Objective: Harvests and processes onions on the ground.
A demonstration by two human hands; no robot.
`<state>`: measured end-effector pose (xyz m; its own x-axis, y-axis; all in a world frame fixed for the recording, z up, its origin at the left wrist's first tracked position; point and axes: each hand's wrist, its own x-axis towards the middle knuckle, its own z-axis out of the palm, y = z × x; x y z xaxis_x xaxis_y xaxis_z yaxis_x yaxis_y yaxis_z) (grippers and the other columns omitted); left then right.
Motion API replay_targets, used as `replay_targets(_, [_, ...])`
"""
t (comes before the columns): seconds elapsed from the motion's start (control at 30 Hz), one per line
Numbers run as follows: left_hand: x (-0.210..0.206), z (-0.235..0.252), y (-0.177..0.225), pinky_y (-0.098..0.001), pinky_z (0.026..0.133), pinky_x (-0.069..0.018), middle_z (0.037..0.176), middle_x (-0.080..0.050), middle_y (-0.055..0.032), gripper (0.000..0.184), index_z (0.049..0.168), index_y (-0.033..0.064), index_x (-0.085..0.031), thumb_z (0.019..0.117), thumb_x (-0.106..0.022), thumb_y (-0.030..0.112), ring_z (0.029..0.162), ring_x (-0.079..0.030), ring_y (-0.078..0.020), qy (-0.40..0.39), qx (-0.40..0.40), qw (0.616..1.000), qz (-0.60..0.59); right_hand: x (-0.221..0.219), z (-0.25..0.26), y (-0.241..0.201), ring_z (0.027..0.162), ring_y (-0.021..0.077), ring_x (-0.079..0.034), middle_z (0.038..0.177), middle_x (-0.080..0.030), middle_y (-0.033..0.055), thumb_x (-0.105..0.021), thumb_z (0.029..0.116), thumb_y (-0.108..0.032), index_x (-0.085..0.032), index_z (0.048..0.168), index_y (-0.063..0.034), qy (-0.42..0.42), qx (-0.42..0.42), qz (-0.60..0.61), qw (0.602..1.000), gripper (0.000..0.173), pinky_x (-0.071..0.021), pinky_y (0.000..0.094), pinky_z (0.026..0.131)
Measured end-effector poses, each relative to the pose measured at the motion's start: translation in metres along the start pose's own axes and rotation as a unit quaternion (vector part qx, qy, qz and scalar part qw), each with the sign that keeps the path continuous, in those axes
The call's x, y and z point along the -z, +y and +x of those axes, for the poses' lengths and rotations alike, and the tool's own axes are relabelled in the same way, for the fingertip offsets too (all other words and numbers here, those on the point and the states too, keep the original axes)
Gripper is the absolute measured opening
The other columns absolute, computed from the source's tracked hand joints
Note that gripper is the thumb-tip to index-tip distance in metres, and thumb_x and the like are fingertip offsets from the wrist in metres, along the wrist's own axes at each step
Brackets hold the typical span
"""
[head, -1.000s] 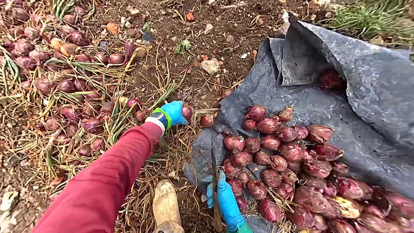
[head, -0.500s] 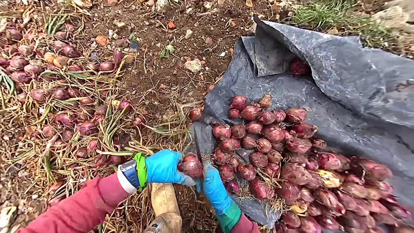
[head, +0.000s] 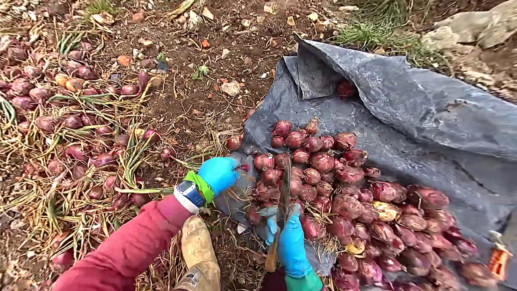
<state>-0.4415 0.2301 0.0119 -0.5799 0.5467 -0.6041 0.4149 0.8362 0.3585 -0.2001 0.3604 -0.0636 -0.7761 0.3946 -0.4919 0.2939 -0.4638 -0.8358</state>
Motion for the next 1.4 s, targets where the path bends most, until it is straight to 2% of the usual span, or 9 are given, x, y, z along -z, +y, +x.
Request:
replay_targets(0.13, [0.003,0.103,-0.013,-0.0643,0.099,-0.051,0.127,-0.068,-0.0221,0.068,0.126,0.0029,-0.067,0.1051,-0.041,0.062,0.122,-0.065,-0.0398,0.076,0.118,0.99,0.02,0.016,-0.002,0.001,0.039,0.0208,-0.053,0.054,-0.054,0.0084,0.001,0.0984,-0.072,-0.065,0.106,-0.001,0.072,-0.019,0.038,0.996,0.097,-0.0507,0.0381,0.036])
replay_targets(0.3, [-0.03,0.184,-0.031,-0.0657,0.087,-0.0563,0.116,-0.071,-0.0206,0.071,0.121,0.0053,-0.067,0.0797,-0.077,0.062,0.108,-0.07,-0.0393,0.041,0.162,0.986,-0.01,0.005,-0.006,0.011,0.042,0.0229,-0.056,0.059,-0.059,0.0123,-0.002,0.0958,-0.077,-0.068,0.113,-0.0004,0.024,-0.071,-0.014,0.997,0.103,-0.0532,0.0395,0.038])
replay_targets(0.6, [-0.007,0.014,-0.011,-0.0531,0.077,-0.06,0.098,-0.073,0.0041,0.068,0.113,0.0283,-0.071,0.0619,-0.081,0.072,0.09,-0.07,-0.0169,-0.027,-0.047,0.999,-0.006,-0.046,0.061,0.006,0.051,0.0188,-0.062,0.065,-0.063,0.007,-0.024,0.0944,-0.082,-0.064,0.097,-0.0079,-0.102,-0.086,-0.077,0.988,0.084,-0.0573,0.0356,0.048])
replay_targets(0.73, [-0.011,-0.009,-0.006,-0.0552,0.073,-0.0581,0.097,-0.073,0.0026,0.059,0.106,0.0272,-0.072,0.0686,-0.078,0.072,0.088,-0.07,-0.0197,-0.069,-0.059,0.993,0.073,-0.054,0.062,-0.02,0.048,0.0216,-0.059,0.062,-0.06,0.0101,-0.018,0.0993,-0.076,-0.066,0.088,-0.0094,-0.096,-0.092,-0.198,0.971,0.083,-0.0542,0.0387,0.046])
replay_targets(0.9, [0.016,0.02,-0.001,-0.0592,0.079,-0.059,0.102,-0.075,-0.0047,0.071,0.123,0.0225,-0.068,0.0706,-0.08,0.068,0.094,-0.073,-0.0266,0.126,0.042,0.99,-0.055,-0.016,0.006,-0.009,0.039,0.0205,-0.052,0.054,-0.054,0.0089,0.0,0.0994,-0.071,-0.065,0.104,-0.0028,-0.022,-0.09,-0.022,0.995,0.094,-0.05,0.0377,0.037])
replay_targets(1.03, [0.006,-0.015,0.025,-0.0568,0.086,-0.0581,0.111,-0.075,-0.0049,0.037,0.13,0.0184,-0.069,0.1002,-0.063,0.04,0.101,-0.072,-0.0241,0.103,-0.088,0.987,-0.084,-0.017,-0.041,0.038,0.039,0.0226,-0.053,0.054,-0.055,0.0095,0.003,0.0978,-0.073,-0.065,0.102,-0.0035,0.032,-0.188,-0.012,0.982,0.097,-0.0496,0.0414,0.036])
replay_targets(1.17, [-0.002,0.009,-0.106,-0.0649,0.095,-0.0537,0.125,-0.072,-0.0128,0.045,0.139,0.0186,-0.063,0.1063,-0.047,0.046,0.114,-0.07,-0.0347,0.251,0.244,0.921,-0.171,-0.018,-0.068,0.066,0.042,0.0223,-0.056,0.056,-0.058,0.0109,0.003,0.0996,-0.07,-0.067,0.109,-0.0016,-0.009,-0.231,-0.021,0.973,0.098,-0.0525,0.0402,0.039])
replay_targets(1.27, [-0.031,0.033,-0.206,-0.0633,0.099,-0.0527,0.127,-0.067,-0.023,0.088,0.14,0.0032,-0.056,0.0867,-0.064,0.073,0.119,-0.066,-0.0392,0.26,0.414,0.842,-0.227,-0.027,-0.063,0.076,0.042,0.0224,-0.056,0.057,-0.059,0.0119,0.002,0.0983,-0.073,-0.069,0.112,-0.0012,-0.043,-0.268,-0.03,0.962,0.102,-0.0519,0.0401,0.039])
replay_targets(1.4, [-0.04,0.083,-0.236,-0.0628,0.098,-0.0537,0.125,-0.066,-0.0269,0.077,0.132,-0.0035,-0.058,0.0773,-0.083,0.045,0.118,-0.065,-0.0411,0.225,0.474,0.814,-0.248,-0.048,-0.03,0.069,0.045,0.023,-0.058,0.06,-0.061,0.0123,0.004,0.0988,-0.071,-0.068,0.114,-0.002,-0.094,-0.261,-0.071,0.958,0.1,-0.0539,0.0399,0.043])
